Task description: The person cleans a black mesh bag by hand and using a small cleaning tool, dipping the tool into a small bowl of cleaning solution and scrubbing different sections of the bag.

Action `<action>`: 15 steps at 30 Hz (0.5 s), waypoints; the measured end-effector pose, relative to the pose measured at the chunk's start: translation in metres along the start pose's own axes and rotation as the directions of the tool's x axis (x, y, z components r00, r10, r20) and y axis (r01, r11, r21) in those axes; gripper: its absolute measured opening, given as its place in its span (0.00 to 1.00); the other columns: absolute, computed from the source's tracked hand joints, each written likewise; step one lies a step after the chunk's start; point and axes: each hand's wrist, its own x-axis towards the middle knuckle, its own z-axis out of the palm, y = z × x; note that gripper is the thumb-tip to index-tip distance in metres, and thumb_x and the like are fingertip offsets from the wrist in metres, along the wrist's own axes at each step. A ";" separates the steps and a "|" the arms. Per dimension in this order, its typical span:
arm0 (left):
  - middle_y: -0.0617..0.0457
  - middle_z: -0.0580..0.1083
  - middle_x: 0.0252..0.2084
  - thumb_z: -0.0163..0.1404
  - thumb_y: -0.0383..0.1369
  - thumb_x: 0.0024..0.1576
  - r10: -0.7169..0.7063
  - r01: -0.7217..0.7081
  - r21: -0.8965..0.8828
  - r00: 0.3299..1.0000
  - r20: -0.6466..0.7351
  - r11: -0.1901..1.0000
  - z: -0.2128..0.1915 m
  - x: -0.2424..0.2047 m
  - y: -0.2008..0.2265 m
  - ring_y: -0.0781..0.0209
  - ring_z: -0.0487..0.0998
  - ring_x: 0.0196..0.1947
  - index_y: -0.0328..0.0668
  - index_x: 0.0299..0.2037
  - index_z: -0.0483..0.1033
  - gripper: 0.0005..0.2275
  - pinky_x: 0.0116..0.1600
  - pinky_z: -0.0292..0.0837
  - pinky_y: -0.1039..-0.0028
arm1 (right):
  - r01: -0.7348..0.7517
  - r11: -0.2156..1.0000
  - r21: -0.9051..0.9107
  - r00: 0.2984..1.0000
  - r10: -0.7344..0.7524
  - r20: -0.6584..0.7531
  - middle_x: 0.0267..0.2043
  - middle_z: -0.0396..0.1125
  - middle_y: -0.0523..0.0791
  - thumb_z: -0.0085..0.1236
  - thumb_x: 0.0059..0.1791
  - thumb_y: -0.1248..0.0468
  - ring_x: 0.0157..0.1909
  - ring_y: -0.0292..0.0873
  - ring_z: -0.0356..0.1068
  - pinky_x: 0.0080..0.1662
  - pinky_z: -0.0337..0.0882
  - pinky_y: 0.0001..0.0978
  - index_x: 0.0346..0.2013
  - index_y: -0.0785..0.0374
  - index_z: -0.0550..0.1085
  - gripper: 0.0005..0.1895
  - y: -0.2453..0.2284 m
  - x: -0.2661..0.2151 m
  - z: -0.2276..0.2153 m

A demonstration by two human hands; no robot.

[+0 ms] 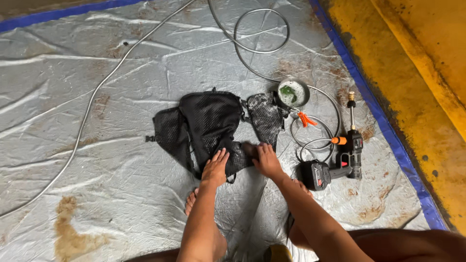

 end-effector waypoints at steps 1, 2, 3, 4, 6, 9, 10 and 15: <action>0.59 0.40 0.89 0.56 0.31 0.62 0.001 -0.001 -0.002 1.000 -0.010 1.000 -0.003 -0.003 0.001 0.57 0.40 0.87 0.54 0.85 0.46 0.41 0.82 0.56 0.50 | 0.005 1.000 -0.006 1.000 -0.005 -0.006 0.57 0.66 0.53 0.72 0.46 0.49 0.60 0.60 0.68 0.55 0.78 0.53 0.65 0.64 0.68 0.39 0.006 -0.003 0.003; 0.57 0.40 0.89 0.57 0.32 0.60 0.008 -0.008 0.016 1.000 0.009 1.000 -0.005 -0.006 0.003 0.56 0.40 0.87 0.58 0.86 0.39 0.46 0.81 0.57 0.49 | 0.034 0.999 -0.006 0.999 -0.034 0.036 0.53 0.66 0.50 0.69 0.47 0.47 0.58 0.57 0.70 0.53 0.78 0.51 0.64 0.61 0.67 0.37 0.013 -0.007 0.005; 0.55 0.40 0.89 0.59 0.33 0.58 0.016 -0.017 0.037 0.999 0.031 0.999 -0.005 -0.009 0.006 0.54 0.41 0.87 0.61 0.86 0.31 0.51 0.80 0.57 0.47 | 0.059 0.998 -0.003 0.995 -0.058 0.079 0.50 0.67 0.48 0.67 0.48 0.45 0.56 0.55 0.72 0.51 0.79 0.49 0.63 0.58 0.67 0.36 0.020 -0.015 0.009; 0.55 0.40 0.89 0.59 0.33 0.58 0.018 -0.019 0.038 1.000 0.023 0.999 -0.018 -0.012 0.015 0.54 0.41 0.87 0.61 0.86 0.31 0.51 0.80 0.57 0.47 | 0.060 0.998 -0.007 0.996 -0.060 0.072 0.50 0.67 0.48 0.67 0.48 0.45 0.56 0.55 0.72 0.51 0.79 0.49 0.63 0.58 0.67 0.36 0.025 -0.013 0.003; 0.49 0.53 0.83 0.56 0.40 0.58 0.037 -0.037 0.042 0.999 0.002 0.998 -0.032 -0.030 0.030 0.50 0.52 0.82 0.61 0.86 0.26 0.52 0.75 0.63 0.47 | 0.031 0.999 0.029 0.988 -0.035 0.154 0.45 0.72 0.51 0.60 0.50 0.37 0.51 0.56 0.76 0.49 0.79 0.51 0.58 0.62 0.68 0.36 0.022 -0.027 -0.002; 0.49 0.49 0.84 0.44 0.56 0.58 -0.013 0.012 0.111 1.000 0.009 0.994 0.014 0.011 0.026 0.49 0.47 0.82 0.57 0.84 0.48 0.42 0.74 0.56 0.38 | -0.162 0.964 0.213 0.879 0.042 0.476 0.47 0.77 0.58 0.65 0.47 0.36 0.55 0.66 0.78 0.59 0.76 0.62 0.60 0.58 0.68 0.38 -0.002 -0.038 -0.055; 0.49 0.49 0.84 0.44 0.56 0.58 -0.007 0.006 0.111 1.000 0.008 0.994 0.008 0.005 0.035 0.49 0.47 0.82 0.57 0.84 0.48 0.42 0.74 0.56 0.38 | -0.165 0.964 0.208 0.879 0.048 0.474 0.47 0.77 0.58 0.65 0.47 0.36 0.55 0.66 0.78 0.59 0.76 0.62 0.60 0.58 0.68 0.38 0.006 -0.034 -0.055; 0.50 0.53 0.85 0.43 0.53 0.67 0.034 -0.018 0.083 0.980 -0.197 0.996 0.034 0.012 0.044 0.54 0.52 0.83 0.45 0.70 0.67 0.28 0.79 0.51 0.33 | -0.387 0.814 0.434 0.892 0.211 0.401 0.51 0.78 0.60 0.62 0.52 0.38 0.60 0.67 0.75 0.61 0.74 0.64 0.60 0.61 0.73 0.34 0.014 -0.022 -0.065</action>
